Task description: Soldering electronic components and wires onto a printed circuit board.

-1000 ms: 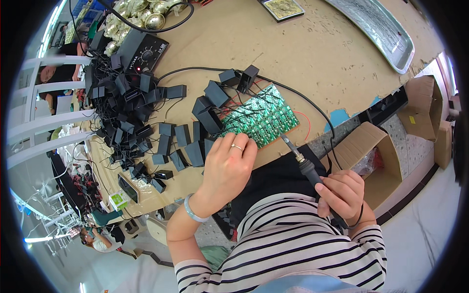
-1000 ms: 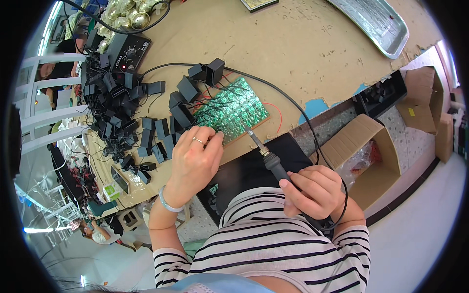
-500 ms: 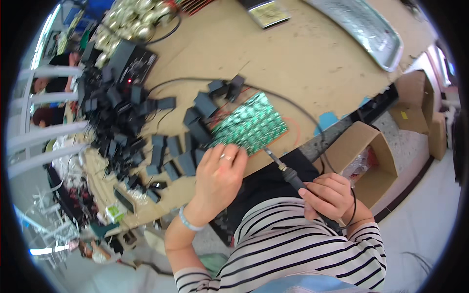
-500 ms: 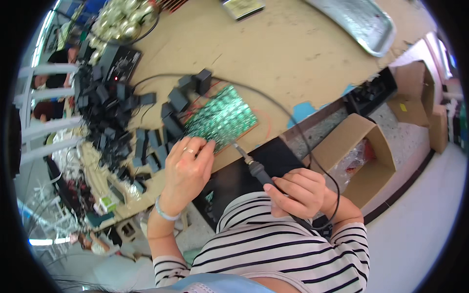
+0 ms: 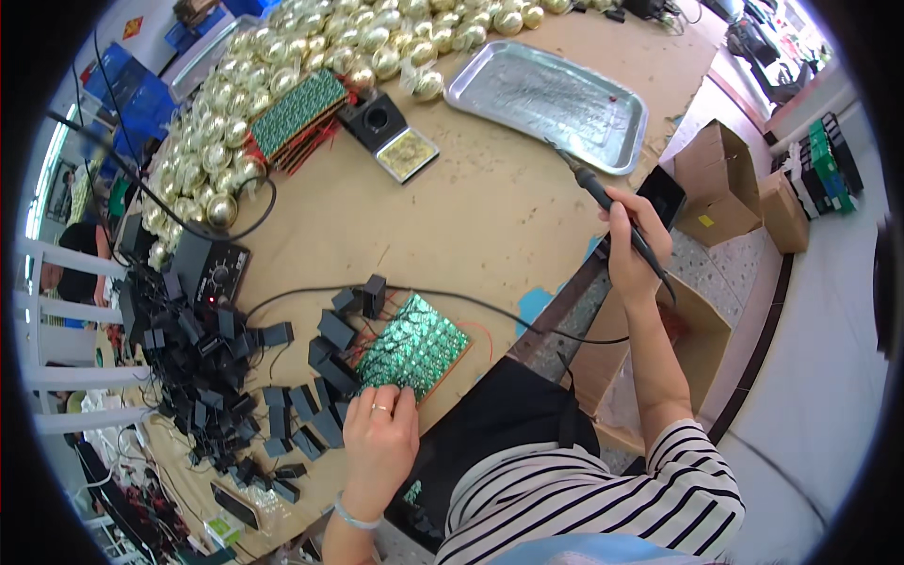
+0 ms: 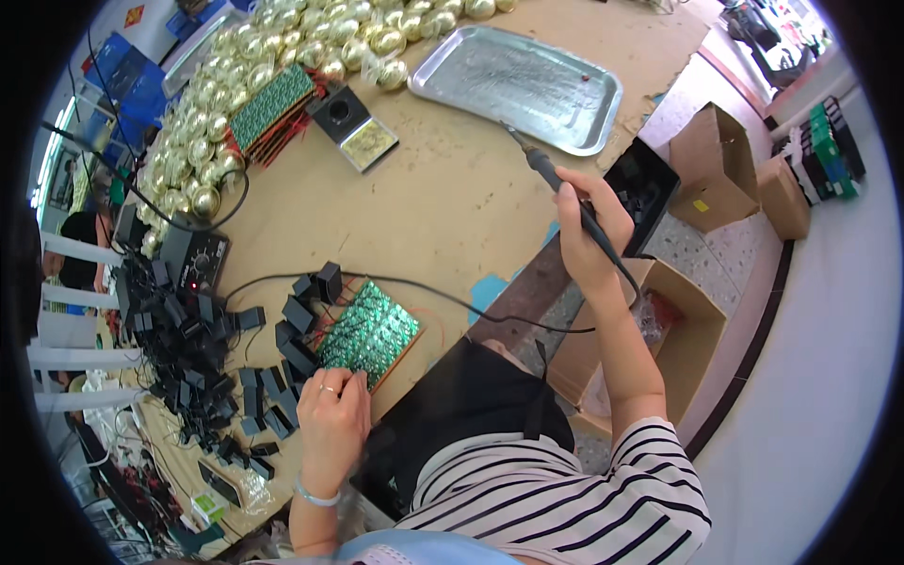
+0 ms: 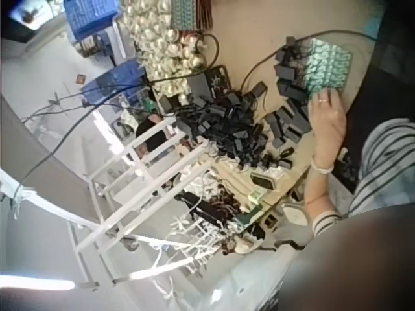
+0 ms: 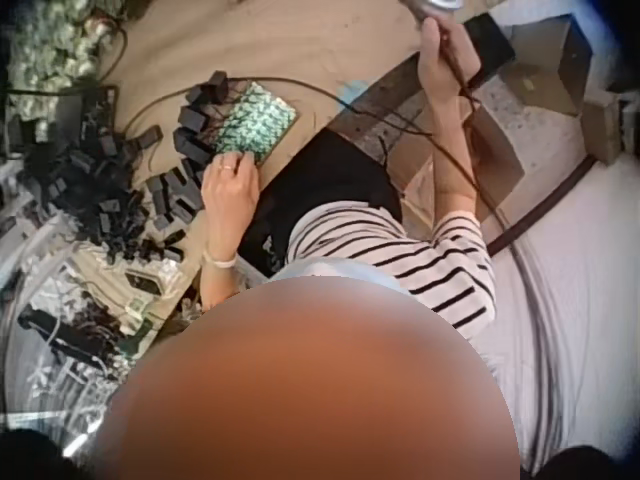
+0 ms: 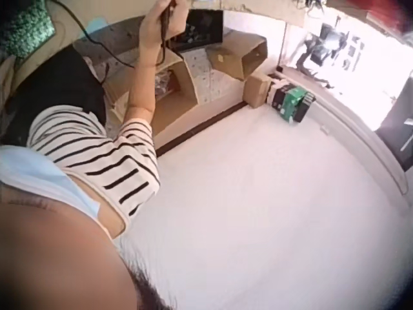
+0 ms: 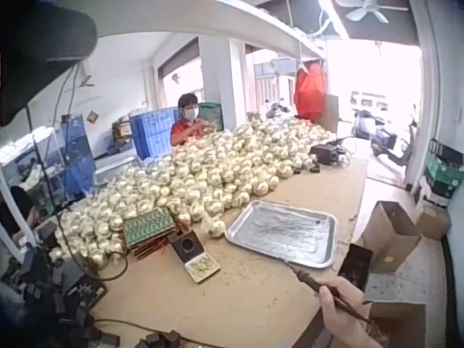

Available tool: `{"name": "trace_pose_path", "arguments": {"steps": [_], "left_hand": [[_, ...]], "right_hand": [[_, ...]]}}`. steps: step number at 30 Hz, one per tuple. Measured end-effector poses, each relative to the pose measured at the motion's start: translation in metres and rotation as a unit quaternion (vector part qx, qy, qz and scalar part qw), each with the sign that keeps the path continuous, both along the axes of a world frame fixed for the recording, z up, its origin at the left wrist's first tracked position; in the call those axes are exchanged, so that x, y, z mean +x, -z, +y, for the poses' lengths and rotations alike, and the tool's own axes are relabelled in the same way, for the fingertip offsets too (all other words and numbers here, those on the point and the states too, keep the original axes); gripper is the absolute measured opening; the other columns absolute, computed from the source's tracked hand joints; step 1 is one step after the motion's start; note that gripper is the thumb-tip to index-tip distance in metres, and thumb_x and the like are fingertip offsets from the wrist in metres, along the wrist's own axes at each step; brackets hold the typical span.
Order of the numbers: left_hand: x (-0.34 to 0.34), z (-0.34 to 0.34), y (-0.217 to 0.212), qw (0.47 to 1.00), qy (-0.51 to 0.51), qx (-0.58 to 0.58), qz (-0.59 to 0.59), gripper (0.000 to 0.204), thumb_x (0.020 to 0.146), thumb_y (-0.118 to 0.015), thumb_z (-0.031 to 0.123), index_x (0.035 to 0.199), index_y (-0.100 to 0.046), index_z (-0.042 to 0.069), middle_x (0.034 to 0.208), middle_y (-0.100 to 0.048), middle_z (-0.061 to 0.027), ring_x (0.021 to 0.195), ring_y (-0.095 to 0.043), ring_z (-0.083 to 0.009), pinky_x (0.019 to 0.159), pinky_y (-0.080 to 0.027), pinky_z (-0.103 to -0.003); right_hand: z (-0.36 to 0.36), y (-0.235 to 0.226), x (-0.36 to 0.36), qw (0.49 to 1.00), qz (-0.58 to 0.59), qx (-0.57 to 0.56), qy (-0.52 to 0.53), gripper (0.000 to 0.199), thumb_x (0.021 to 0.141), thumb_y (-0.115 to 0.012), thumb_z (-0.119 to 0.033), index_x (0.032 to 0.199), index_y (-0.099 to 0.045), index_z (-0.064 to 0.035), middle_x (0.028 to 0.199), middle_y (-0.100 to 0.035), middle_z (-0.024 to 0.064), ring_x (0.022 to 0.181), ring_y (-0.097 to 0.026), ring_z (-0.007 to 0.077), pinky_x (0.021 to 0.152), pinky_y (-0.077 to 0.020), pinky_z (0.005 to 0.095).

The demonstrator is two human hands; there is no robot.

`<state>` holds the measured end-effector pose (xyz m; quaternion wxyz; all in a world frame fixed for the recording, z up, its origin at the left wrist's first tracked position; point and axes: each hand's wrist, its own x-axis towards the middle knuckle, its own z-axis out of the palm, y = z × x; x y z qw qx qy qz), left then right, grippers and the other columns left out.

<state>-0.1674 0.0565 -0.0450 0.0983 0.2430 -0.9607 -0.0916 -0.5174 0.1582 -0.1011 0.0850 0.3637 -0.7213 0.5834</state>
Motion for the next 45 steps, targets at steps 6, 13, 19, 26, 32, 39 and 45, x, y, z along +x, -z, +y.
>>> {"name": "trace_pose_path", "arguments": {"steps": [6, 13, 19, 26, 32, 39, 45], "left_hand": [[0.001, 0.003, 0.001, 1.0, -0.007, 0.01, -0.002, 0.017, 0.082, -0.072, 0.003, 0.098, -0.071, 0.0, 0.092, -0.062, -0.0107, 0.086, -0.061, -0.0305, 0.076, -0.05, -0.042], [0.001, 0.003, 0.003, 1.0, -0.015, 0.012, -0.004, 0.017, 0.081, -0.072, 0.002, 0.098, -0.071, 0.0, 0.092, -0.063, -0.0103, 0.085, -0.061, -0.0303, 0.075, -0.05, -0.042], [0.0, 0.003, 0.0, 1.0, -0.018, 0.015, -0.003, 0.017, 0.081, -0.073, 0.003, 0.098, -0.071, 0.0, 0.091, -0.062, -0.0105, 0.085, -0.061, -0.0303, 0.075, -0.049, -0.043], [0.0, 0.004, 0.001, 1.0, -0.018, 0.009, -0.007, 0.018, 0.081, -0.073, 0.003, 0.098, -0.072, 0.0, 0.091, -0.062, -0.0108, 0.085, -0.061, -0.0306, 0.075, -0.049, -0.042], [0.001, 0.004, 0.003, 1.0, -0.018, 0.01, -0.007, 0.018, 0.081, -0.073, 0.004, 0.098, -0.072, -0.001, 0.092, -0.062, -0.0114, 0.085, -0.06, -0.031, 0.075, -0.049, -0.043], [0.002, 0.004, 0.003, 1.0, -0.016, 0.011, -0.007, 0.018, 0.082, -0.072, 0.004, 0.099, -0.071, -0.001, 0.093, -0.062, -0.0113, 0.086, -0.06, -0.0306, 0.075, -0.049, -0.042], [0.001, 0.004, 0.001, 1.0, -0.014, 0.006, -0.014, 0.016, 0.083, -0.072, 0.004, 0.099, -0.071, -0.001, 0.093, -0.062, -0.0115, 0.086, -0.06, -0.0303, 0.074, -0.048, -0.042]], "right_hand": [[-0.048, -0.002, -0.063, 0.999, 0.031, -0.016, -0.001, 0.016, 0.096, -0.065, -0.006, 0.108, -0.073, 0.001, 0.089, -0.074, 0.01, 0.081, -0.072, 0.0149, 0.074, -0.0549, 0.0264], [-0.069, 0.0, -0.068, 0.998, 0.054, 0.005, -0.028, 0.013, 0.092, -0.069, -0.005, 0.103, -0.074, -0.0014, 0.088, -0.075, 0.0129, 0.081, -0.075, 0.0189, 0.073, -0.057, 0.0297], [-0.08, -0.005, -0.07, 0.997, 0.071, -0.017, -0.024, 0.012, 0.091, -0.069, -0.005, 0.102, -0.074, -0.0008, 0.088, -0.075, 0.0129, 0.079, -0.074, 0.0185, 0.072, -0.0571, 0.03], [-0.095, -0.006, -0.085, 0.995, 0.076, -0.008, -0.058, 0.013, 0.095, -0.066, -0.007, 0.103, -0.074, -0.0002, 0.088, -0.074, 0.0098, 0.08, -0.072, 0.0145, 0.074, -0.0559, 0.0279], [-0.098, -0.014, -0.083, 0.995, 0.084, 0.001, -0.059, 0.01, 0.091, -0.069, -0.006, 0.096, -0.072, 0.0018, 0.091, -0.076, 0.0126, 0.082, -0.075, 0.0193, 0.076, -0.0586, 0.0303], [-0.098, -0.012, -0.086, 0.994, 0.092, 0.02, -0.061, 0.013, 0.095, -0.066, -0.007, 0.101, -0.074, -0.0004, 0.087, -0.074, 0.0096, 0.08, -0.072, 0.0148, 0.076, -0.0557, 0.0274], [-0.098, -0.012, -0.086, 0.994, 0.088, 0.021, -0.053, 0.013, 0.095, -0.066, -0.008, 0.102, -0.074, -0.0007, 0.084, -0.073, 0.0096, 0.078, -0.071, 0.0145, 0.074, -0.0549, 0.0276]]}}
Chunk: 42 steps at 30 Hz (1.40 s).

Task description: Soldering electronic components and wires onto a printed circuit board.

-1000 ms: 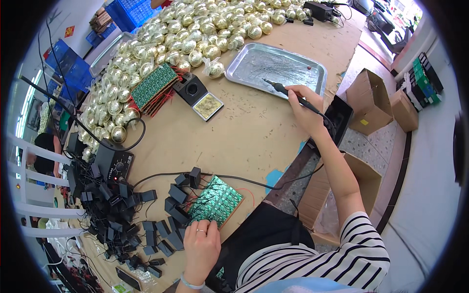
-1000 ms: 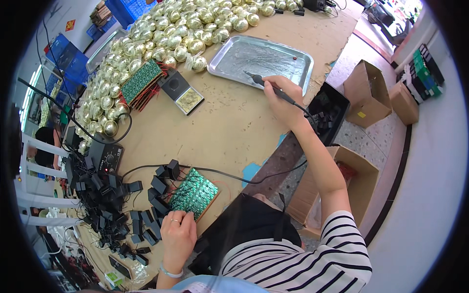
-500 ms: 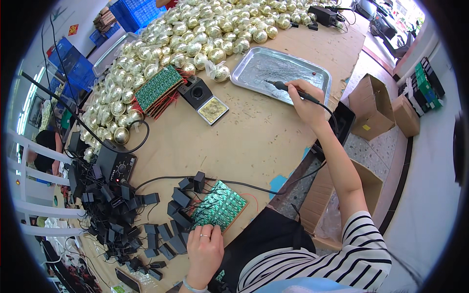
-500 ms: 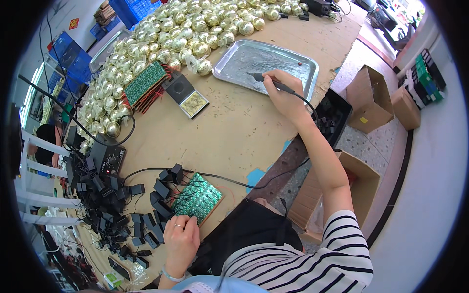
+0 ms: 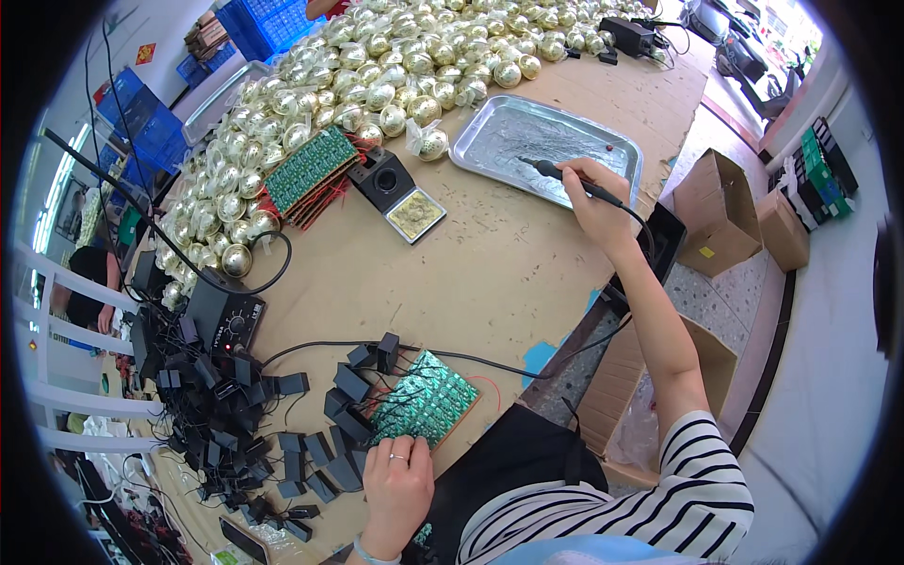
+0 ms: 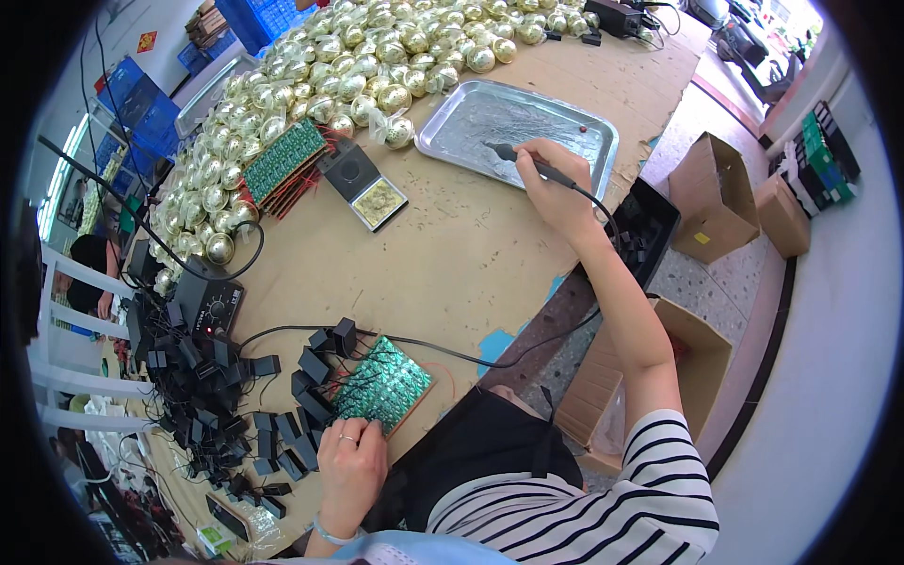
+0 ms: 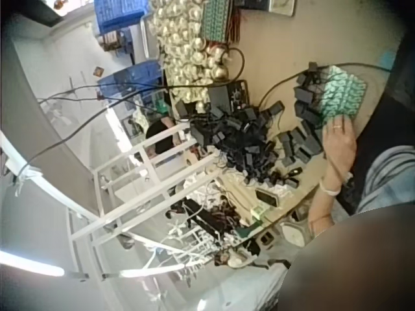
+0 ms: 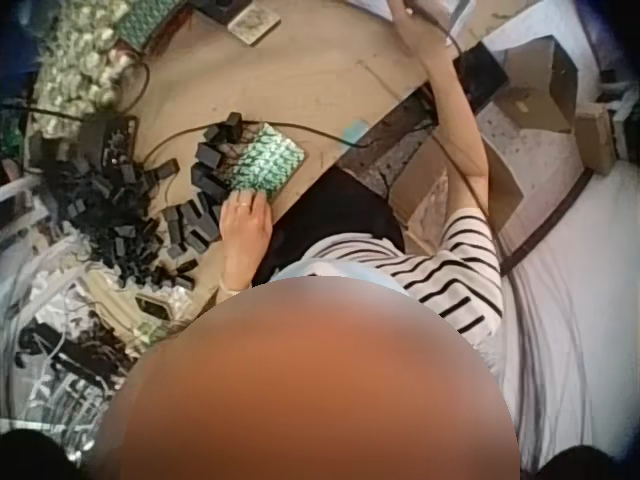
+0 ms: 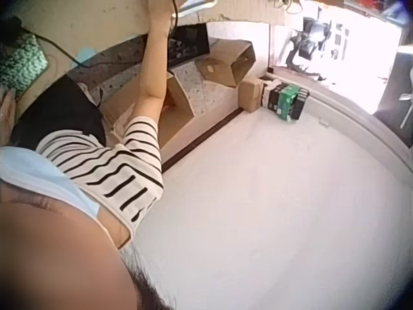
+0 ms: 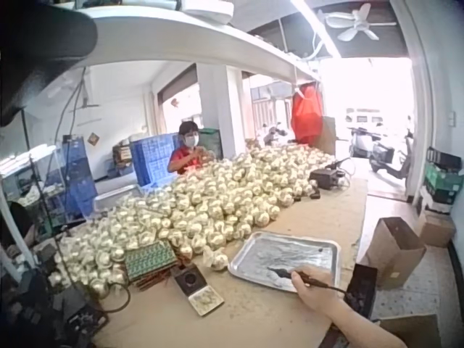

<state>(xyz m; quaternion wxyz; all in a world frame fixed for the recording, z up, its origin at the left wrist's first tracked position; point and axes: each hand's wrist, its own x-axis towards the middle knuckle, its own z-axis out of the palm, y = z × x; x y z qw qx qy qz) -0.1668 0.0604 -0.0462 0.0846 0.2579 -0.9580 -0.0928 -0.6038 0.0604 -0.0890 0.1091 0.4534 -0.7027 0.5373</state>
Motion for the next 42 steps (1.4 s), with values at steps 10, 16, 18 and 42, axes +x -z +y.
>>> {"name": "trace_pose_path", "arguments": {"steps": [10, 16, 18, 42], "left_hand": [[0.002, 0.001, 0.004, 1.0, 0.002, -0.009, 0.001, 0.019, 0.082, -0.072, 0.004, 0.099, -0.071, -0.001, 0.093, -0.062, -0.0115, 0.086, -0.06, -0.0306, 0.074, -0.048, -0.042], [0.002, 0.002, 0.004, 1.0, 0.001, -0.008, -0.006, 0.019, 0.081, -0.072, 0.005, 0.1, -0.071, -0.001, 0.093, -0.061, -0.0112, 0.087, -0.06, -0.03, 0.074, -0.048, -0.041], [0.002, 0.001, 0.004, 1.0, 0.002, -0.008, -0.007, 0.019, 0.081, -0.072, 0.005, 0.1, -0.071, -0.001, 0.094, -0.061, -0.0112, 0.087, -0.06, -0.03, 0.073, -0.048, -0.041], [0.0, 0.002, 0.004, 1.0, -0.002, -0.012, -0.007, 0.021, 0.08, -0.073, 0.004, 0.1, -0.071, -0.001, 0.095, -0.061, -0.0114, 0.088, -0.06, -0.0303, 0.075, -0.048, -0.041]], "right_hand": [[-0.003, -0.001, 0.0, 1.0, 0.009, 0.001, 0.003, 0.011, 0.091, -0.068, -0.007, 0.097, -0.073, 0.0003, 0.086, -0.074, 0.0141, 0.076, -0.074, 0.0194, 0.071, -0.0573, 0.031], [-0.001, 0.0, -0.001, 1.0, 0.006, 0.001, 0.003, 0.011, 0.09, -0.068, -0.007, 0.097, -0.073, 0.0006, 0.088, -0.075, 0.0145, 0.077, -0.075, 0.0199, 0.073, -0.0578, 0.031], [0.0, 0.0, -0.002, 1.0, -0.004, -0.005, 0.003, 0.011, 0.09, -0.068, -0.006, 0.097, -0.073, 0.0008, 0.088, -0.075, 0.0144, 0.078, -0.075, 0.02, 0.074, -0.0582, 0.0311], [0.021, -0.014, 0.004, 0.998, 0.012, -0.048, 0.028, 0.016, 0.097, -0.063, -0.007, 0.103, -0.075, 0.0008, 0.078, -0.072, 0.0066, 0.075, -0.07, 0.0097, 0.068, -0.052, 0.0236]]}}
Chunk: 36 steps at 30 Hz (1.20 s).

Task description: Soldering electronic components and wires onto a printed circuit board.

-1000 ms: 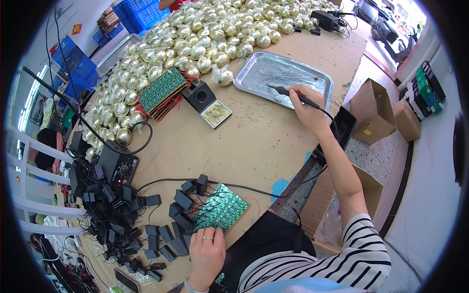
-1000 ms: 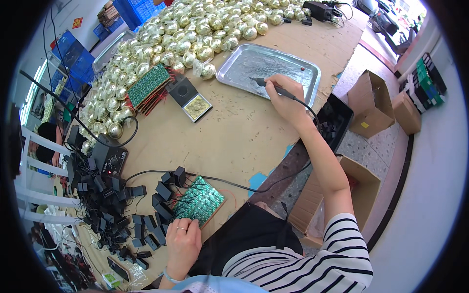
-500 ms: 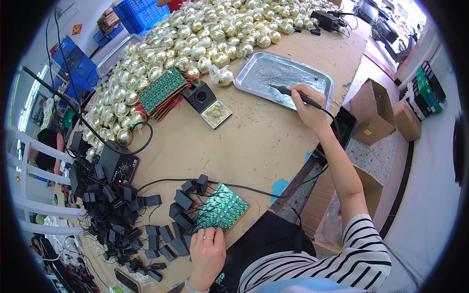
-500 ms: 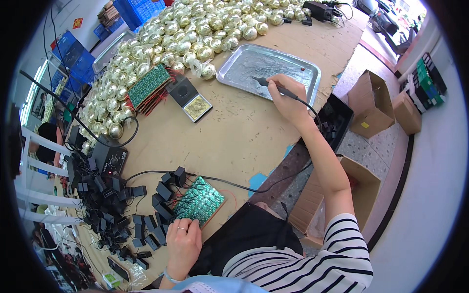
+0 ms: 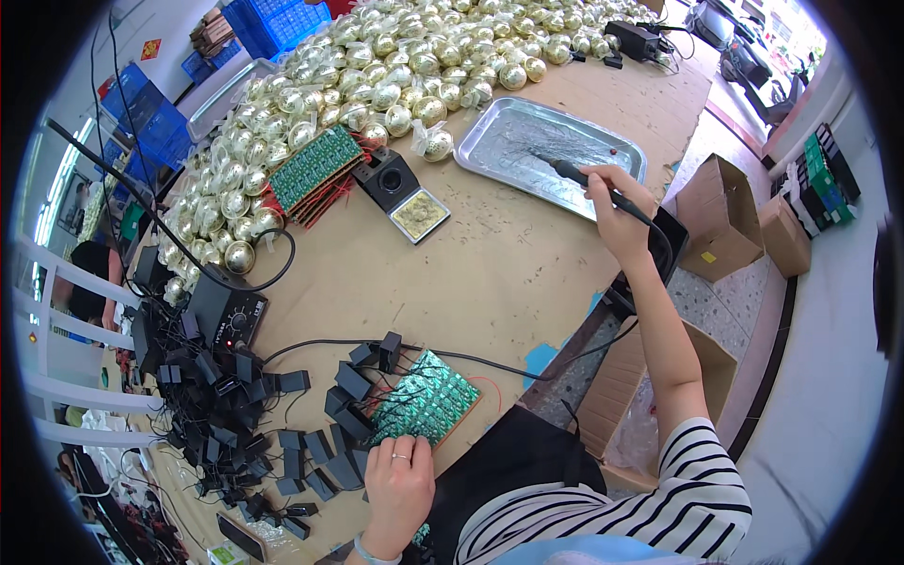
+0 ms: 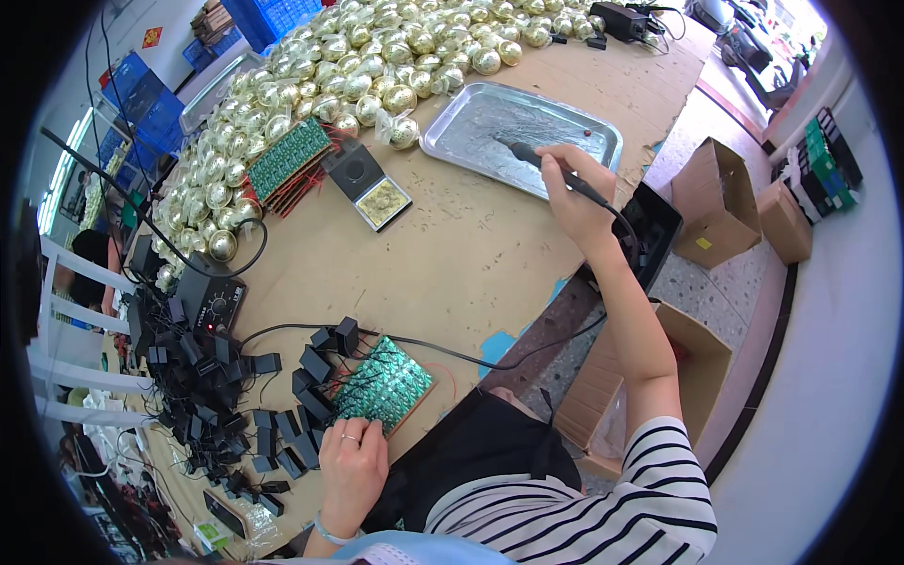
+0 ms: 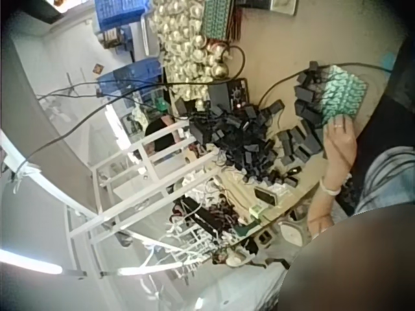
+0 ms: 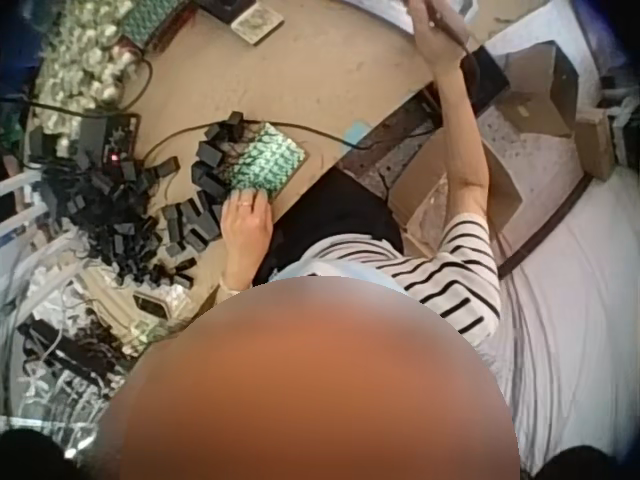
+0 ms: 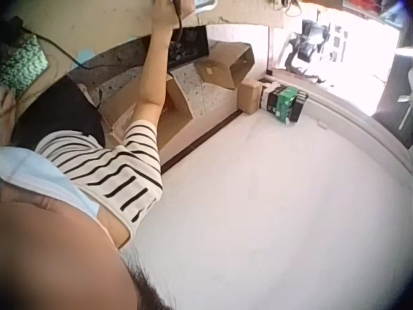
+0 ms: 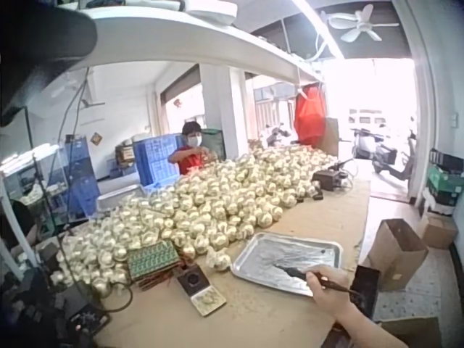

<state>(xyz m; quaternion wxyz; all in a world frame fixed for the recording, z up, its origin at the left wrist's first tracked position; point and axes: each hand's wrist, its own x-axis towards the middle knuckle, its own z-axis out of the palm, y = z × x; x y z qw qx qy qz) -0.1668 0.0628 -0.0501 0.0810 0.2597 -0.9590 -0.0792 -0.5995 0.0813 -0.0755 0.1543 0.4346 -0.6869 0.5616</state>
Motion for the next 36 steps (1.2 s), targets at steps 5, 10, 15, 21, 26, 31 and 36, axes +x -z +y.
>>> {"name": "trace_pose_path", "arguments": {"steps": [5, 10, 15, 21, 26, 31, 36], "left_hand": [[0.002, 0.006, -0.001, 1.0, -0.003, 0.005, -0.002, 0.022, 0.08, -0.072, 0.003, 0.101, -0.07, -0.001, 0.095, -0.061, -0.0115, 0.088, -0.059, -0.0305, 0.076, -0.048, -0.042], [0.005, 0.003, 0.005, 1.0, -0.021, 0.005, 0.011, 0.019, 0.08, -0.072, 0.003, 0.099, -0.07, 0.001, 0.093, -0.059, -0.0106, 0.086, -0.059, -0.0307, 0.075, -0.048, -0.042], [0.0, -0.006, 0.002, 1.0, -0.018, 0.006, 0.021, 0.021, 0.08, -0.072, 0.003, 0.1, -0.07, 0.0, 0.094, -0.059, -0.0091, 0.085, -0.058, -0.0281, 0.073, -0.047, -0.039], [0.004, -0.007, 0.01, 1.0, -0.014, 0.013, 0.019, 0.023, 0.077, -0.074, 0.004, 0.099, -0.071, 0.0, 0.094, -0.059, -0.0081, 0.087, -0.059, -0.026, 0.073, -0.048, -0.038], [0.005, -0.002, 0.011, 0.999, -0.02, 0.012, 0.033, 0.024, 0.075, -0.076, 0.004, 0.099, -0.071, 0.0, 0.094, -0.058, -0.0078, 0.086, -0.059, -0.0258, 0.073, -0.049, -0.038], [0.005, -0.001, 0.009, 0.999, -0.019, 0.014, 0.027, 0.024, 0.075, -0.076, 0.004, 0.098, -0.071, 0.0, 0.093, -0.058, -0.0073, 0.086, -0.059, -0.0258, 0.073, -0.049, -0.038], [0.006, 0.0, 0.01, 0.999, -0.025, 0.008, 0.023, 0.023, 0.076, -0.075, 0.004, 0.098, -0.071, 0.001, 0.092, -0.057, -0.0069, 0.084, -0.058, -0.0254, 0.072, -0.048, -0.038]], "right_hand": [[0.009, 0.002, 0.004, 0.999, -0.042, 0.001, -0.02, 0.017, 0.098, -0.061, -0.006, 0.104, -0.075, 0.0016, 0.078, -0.072, 0.006, 0.075, -0.07, 0.0094, 0.068, -0.052, 0.0233], [0.029, 0.001, 0.05, 0.981, -0.153, -0.032, -0.114, 0.021, 0.099, -0.058, -0.009, 0.101, -0.073, 0.006, 0.085, -0.071, 0.0112, 0.073, -0.068, 0.0161, 0.068, -0.0534, 0.0287], [0.108, -0.009, 0.141, 0.949, -0.037, 0.054, -0.31, 0.02, 0.097, -0.055, -0.012, 0.09, -0.067, 0.0033, 0.08, -0.066, 0.0096, 0.07, -0.065, 0.0222, 0.064, -0.0521, 0.0354], [0.131, 0.004, 0.191, 0.88, 0.022, 0.099, -0.463, 0.029, 0.076, -0.068, 0.002, 0.105, -0.072, 0.0024, 0.092, -0.069, 0.0128, 0.072, -0.066, 0.0258, 0.067, -0.0566, 0.0368], [0.135, 0.014, 0.204, 0.875, 0.053, 0.121, -0.465, 0.035, 0.072, -0.068, 0.003, 0.106, -0.072, 0.0034, 0.092, -0.069, 0.012, 0.071, -0.066, 0.0245, 0.066, -0.056, 0.0351], [0.135, 0.02, 0.209, 0.878, 0.052, 0.115, -0.462, 0.035, 0.071, -0.068, 0.003, 0.106, -0.072, 0.0032, 0.092, -0.069, 0.0114, 0.071, -0.066, 0.0241, 0.065, -0.0555, 0.0346], [0.135, 0.024, 0.21, 0.878, 0.044, 0.12, -0.461, 0.026, 0.081, -0.065, 0.0, 0.107, -0.071, 0.0022, 0.092, -0.069, 0.0122, 0.073, -0.066, 0.0267, 0.066, -0.0562, 0.0379]]}}
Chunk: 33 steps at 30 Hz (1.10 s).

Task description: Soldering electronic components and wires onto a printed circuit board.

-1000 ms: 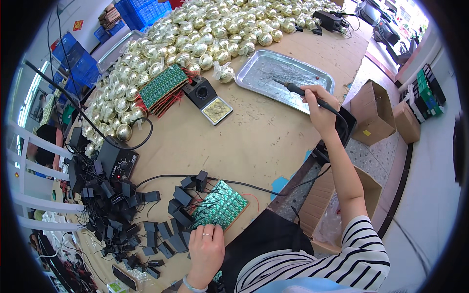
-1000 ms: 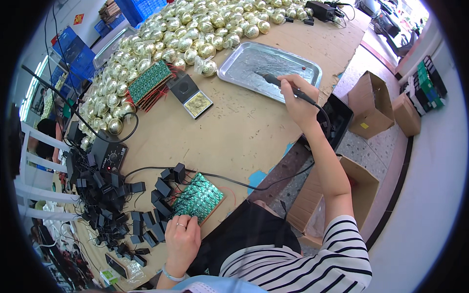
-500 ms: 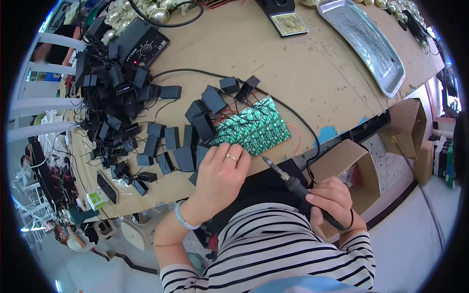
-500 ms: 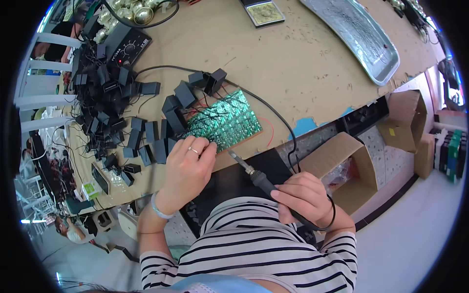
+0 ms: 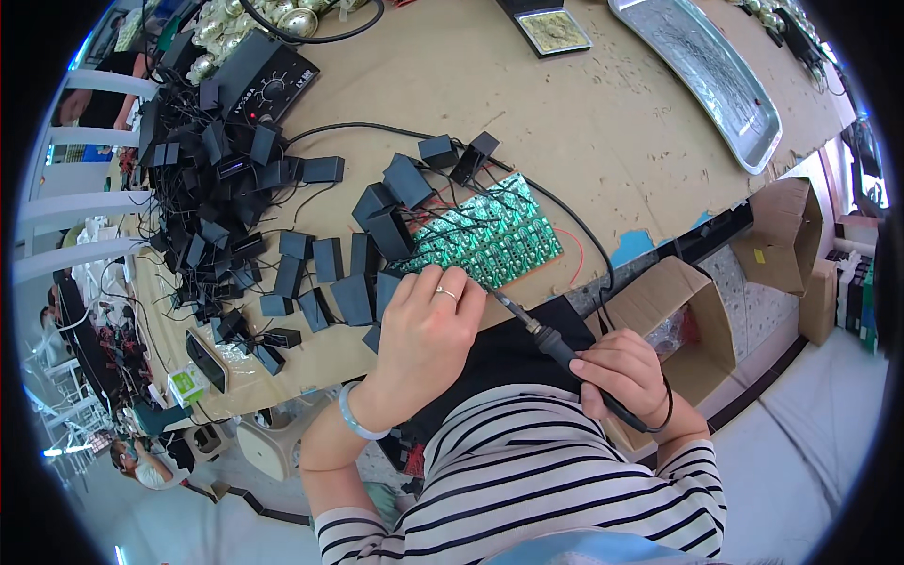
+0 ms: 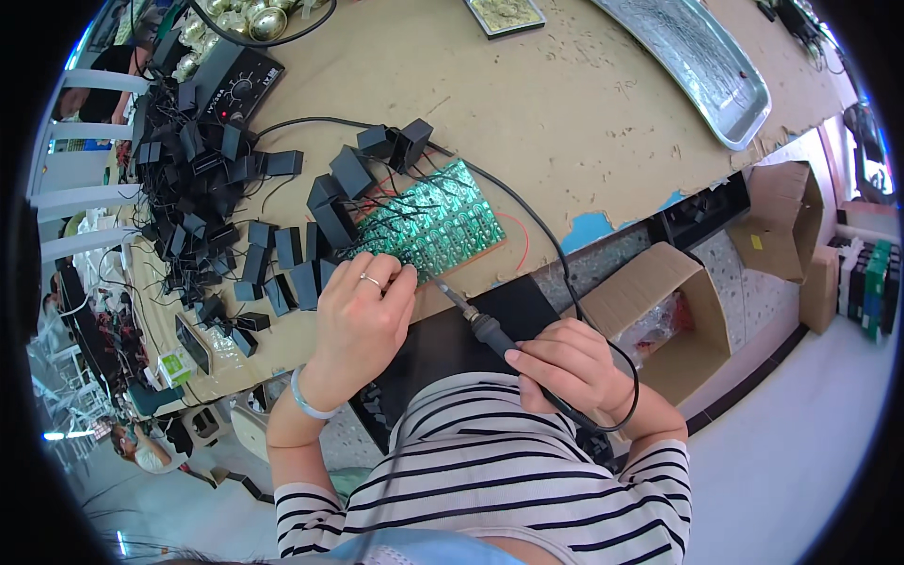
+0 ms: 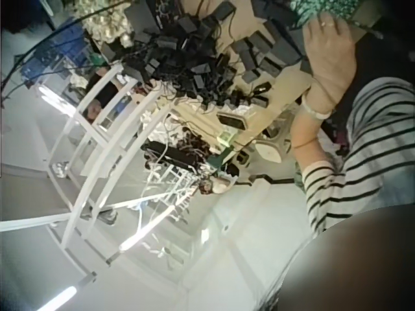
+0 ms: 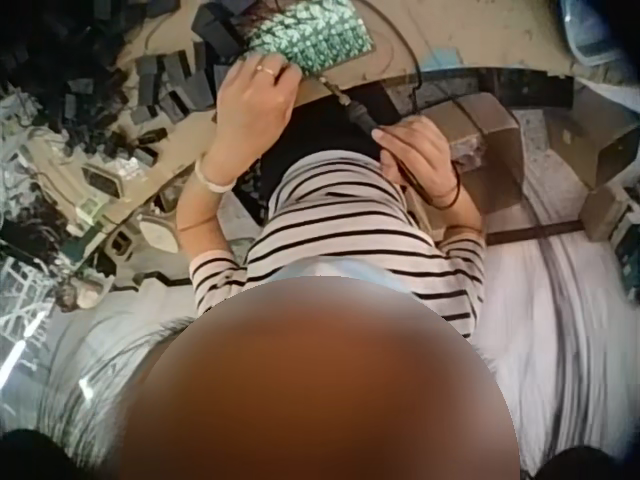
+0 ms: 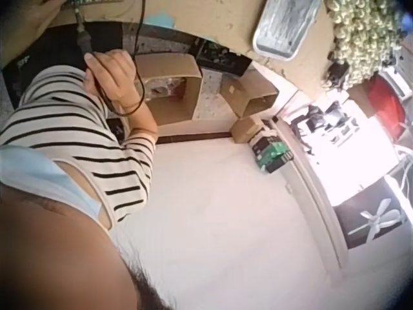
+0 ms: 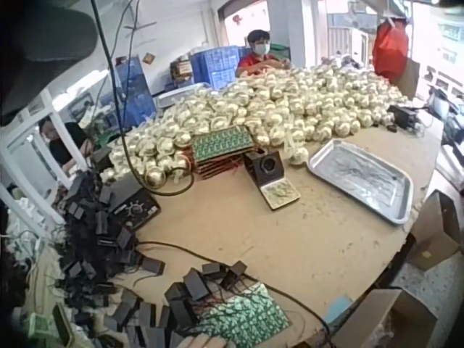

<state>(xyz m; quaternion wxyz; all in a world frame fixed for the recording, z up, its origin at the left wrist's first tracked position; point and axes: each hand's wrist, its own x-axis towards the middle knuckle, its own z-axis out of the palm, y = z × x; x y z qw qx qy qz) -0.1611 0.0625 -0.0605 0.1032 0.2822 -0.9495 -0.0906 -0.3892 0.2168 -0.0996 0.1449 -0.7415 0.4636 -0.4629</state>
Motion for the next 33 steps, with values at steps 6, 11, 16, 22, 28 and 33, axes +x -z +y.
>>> {"name": "trace_pose_path", "arguments": {"steps": [6, 11, 16, 22, 28, 33], "left_hand": [[-0.006, -0.001, -0.005, 1.0, 0.005, 0.0, -0.021, 0.022, 0.076, -0.075, 0.004, 0.098, -0.07, 0.001, 0.092, -0.058, -0.0067, 0.085, -0.058, -0.0256, 0.074, -0.048, -0.038], [-0.003, -0.002, -0.005, 1.0, 0.002, 0.011, -0.023, 0.022, 0.077, -0.075, 0.004, 0.097, -0.07, 0.001, 0.092, -0.058, -0.0068, 0.086, -0.058, -0.026, 0.074, -0.049, -0.039], [-0.007, -0.005, -0.007, 1.0, 0.007, 0.015, -0.019, 0.021, 0.078, -0.074, 0.003, 0.098, -0.07, 0.001, 0.092, -0.059, -0.0072, 0.085, -0.059, -0.0265, 0.074, -0.049, -0.039], [-0.008, -0.004, -0.014, 1.0, -0.006, 0.014, -0.025, 0.016, 0.082, -0.071, 0.002, 0.097, -0.071, 0.001, 0.091, -0.06, -0.0103, 0.087, -0.061, -0.0295, 0.077, -0.05, -0.042], [-0.008, 0.005, -0.016, 0.999, 0.008, -0.015, -0.046, 0.013, 0.083, -0.07, 0.001, 0.096, -0.071, -0.001, 0.092, -0.06, -0.0117, 0.088, -0.06, -0.0313, 0.078, -0.05, -0.043], [-0.012, 0.007, -0.016, 0.998, 0.017, -0.019, -0.058, 0.012, 0.084, -0.069, 0.001, 0.096, -0.07, -0.001, 0.091, -0.06, -0.0118, 0.088, -0.059, -0.0318, 0.078, -0.048, -0.044]], "right_hand": [[0.001, 0.001, -0.003, 1.0, 0.009, -0.012, 0.008, 0.025, 0.081, -0.066, -0.001, 0.106, -0.071, 0.002, 0.092, -0.069, 0.0121, 0.074, -0.066, 0.0262, 0.068, -0.0565, 0.0373], [-0.007, 0.002, -0.002, 0.998, 0.04, -0.048, -0.001, 0.026, 0.078, -0.066, -0.002, 0.103, -0.073, 0.0026, 0.088, -0.069, 0.0113, 0.07, -0.065, 0.023, 0.064, -0.0558, 0.0337], [-0.008, 0.002, -0.004, 0.994, 0.053, -0.094, 0.013, 0.026, 0.076, -0.064, -0.005, 0.098, -0.074, 0.0032, 0.084, -0.069, 0.0106, 0.065, -0.063, 0.0201, 0.061, -0.0549, 0.0304], [-0.004, -0.018, -0.031, 0.994, -0.045, -0.052, 0.088, 0.04, 0.071, -0.063, 0.008, 0.109, -0.072, 0.0006, 0.089, -0.068, 0.009, 0.069, -0.064, 0.0243, 0.064, -0.0527, 0.0344], [-0.013, -0.013, -0.102, 0.856, -0.164, -0.091, 0.482, 0.02, 0.098, -0.054, -0.001, 0.11, -0.069, 0.0034, 0.093, -0.069, 0.0098, 0.081, -0.066, 0.0145, 0.071, -0.053, 0.0286], [-0.036, -0.002, -0.183, 0.828, -0.154, -0.087, 0.532, 0.019, 0.1, -0.062, -0.007, 0.112, -0.071, 0.0042, 0.089, -0.072, 0.0064, 0.08, -0.067, 0.0092, 0.07, -0.051, 0.023]]}}
